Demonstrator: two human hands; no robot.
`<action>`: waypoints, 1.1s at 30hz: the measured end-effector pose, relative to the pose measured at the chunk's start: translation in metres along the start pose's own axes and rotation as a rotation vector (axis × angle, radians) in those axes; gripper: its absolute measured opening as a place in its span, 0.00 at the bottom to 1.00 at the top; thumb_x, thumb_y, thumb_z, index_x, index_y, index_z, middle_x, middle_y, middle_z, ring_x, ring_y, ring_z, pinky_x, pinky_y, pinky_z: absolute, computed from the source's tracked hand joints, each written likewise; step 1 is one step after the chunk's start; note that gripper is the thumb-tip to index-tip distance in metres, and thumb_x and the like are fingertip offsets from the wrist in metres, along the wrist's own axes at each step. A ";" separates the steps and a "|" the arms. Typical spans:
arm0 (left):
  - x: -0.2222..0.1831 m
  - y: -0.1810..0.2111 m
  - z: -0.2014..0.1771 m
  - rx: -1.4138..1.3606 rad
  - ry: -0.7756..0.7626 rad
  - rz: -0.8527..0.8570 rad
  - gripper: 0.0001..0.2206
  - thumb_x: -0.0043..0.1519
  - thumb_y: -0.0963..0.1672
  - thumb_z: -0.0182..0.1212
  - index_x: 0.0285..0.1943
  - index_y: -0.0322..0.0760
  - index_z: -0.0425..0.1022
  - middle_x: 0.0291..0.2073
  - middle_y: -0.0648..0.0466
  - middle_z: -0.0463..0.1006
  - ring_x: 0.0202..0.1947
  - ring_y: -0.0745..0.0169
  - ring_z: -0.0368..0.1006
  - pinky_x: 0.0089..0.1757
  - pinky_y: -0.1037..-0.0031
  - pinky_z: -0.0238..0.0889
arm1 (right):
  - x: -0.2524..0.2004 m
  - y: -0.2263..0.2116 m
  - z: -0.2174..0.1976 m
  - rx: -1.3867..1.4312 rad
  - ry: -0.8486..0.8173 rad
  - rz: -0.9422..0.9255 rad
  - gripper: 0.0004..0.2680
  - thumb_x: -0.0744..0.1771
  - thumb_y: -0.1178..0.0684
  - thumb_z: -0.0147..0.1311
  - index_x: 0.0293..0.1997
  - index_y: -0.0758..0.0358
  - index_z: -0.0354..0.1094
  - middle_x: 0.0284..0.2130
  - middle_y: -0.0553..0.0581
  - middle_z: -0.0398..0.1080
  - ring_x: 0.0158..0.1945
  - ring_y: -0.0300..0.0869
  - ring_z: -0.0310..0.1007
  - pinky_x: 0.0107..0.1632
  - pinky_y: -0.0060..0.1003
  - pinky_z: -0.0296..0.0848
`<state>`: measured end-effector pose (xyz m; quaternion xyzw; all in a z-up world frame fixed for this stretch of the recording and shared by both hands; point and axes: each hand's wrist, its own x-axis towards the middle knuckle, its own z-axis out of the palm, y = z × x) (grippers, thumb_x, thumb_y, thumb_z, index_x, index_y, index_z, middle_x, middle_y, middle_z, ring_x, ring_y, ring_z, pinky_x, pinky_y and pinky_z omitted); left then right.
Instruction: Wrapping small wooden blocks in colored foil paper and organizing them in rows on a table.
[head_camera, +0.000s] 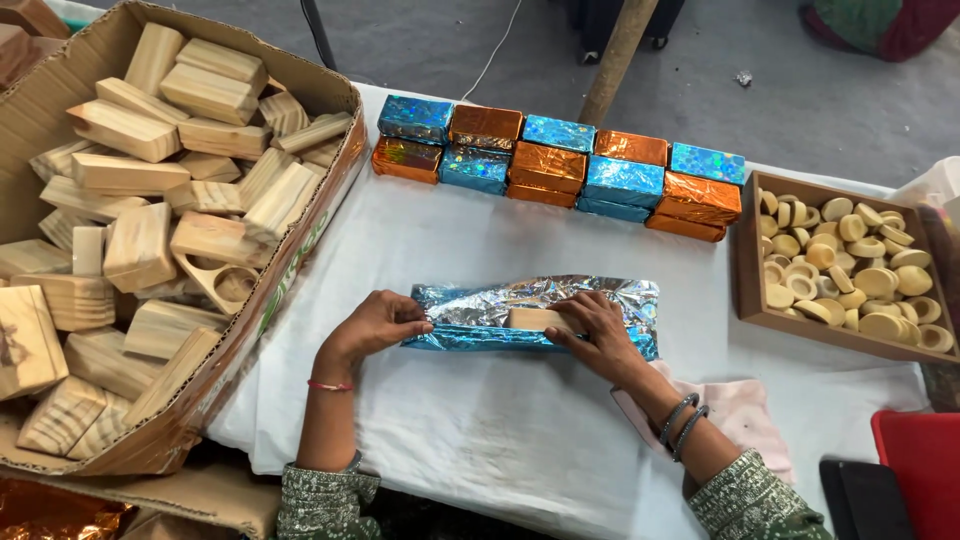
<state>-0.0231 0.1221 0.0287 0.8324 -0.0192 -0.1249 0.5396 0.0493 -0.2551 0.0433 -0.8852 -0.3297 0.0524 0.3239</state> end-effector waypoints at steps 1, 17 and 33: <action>-0.003 0.004 -0.002 0.001 0.003 0.001 0.13 0.58 0.46 0.73 0.31 0.27 0.81 0.19 0.57 0.71 0.23 0.73 0.61 0.27 0.75 0.56 | 0.000 0.001 0.000 -0.001 0.001 -0.003 0.20 0.66 0.33 0.53 0.54 0.56 0.74 0.45 0.53 0.72 0.55 0.47 0.62 0.59 0.46 0.58; -0.092 0.069 0.061 0.327 0.593 0.251 0.10 0.53 0.46 0.74 0.41 0.40 0.83 0.37 0.55 0.81 0.37 0.61 0.77 0.39 0.72 0.72 | 0.001 0.008 0.007 -0.046 -0.007 -0.012 0.22 0.66 0.31 0.49 0.53 0.58 0.73 0.44 0.54 0.71 0.57 0.47 0.62 0.58 0.49 0.58; -0.063 0.030 0.032 0.292 0.648 -0.042 0.13 0.60 0.48 0.67 0.40 0.33 0.83 0.35 0.49 0.82 0.33 0.59 0.78 0.38 0.70 0.70 | 0.000 0.000 0.003 -0.036 0.015 -0.043 0.22 0.67 0.33 0.49 0.56 0.60 0.72 0.49 0.56 0.72 0.59 0.49 0.63 0.61 0.49 0.58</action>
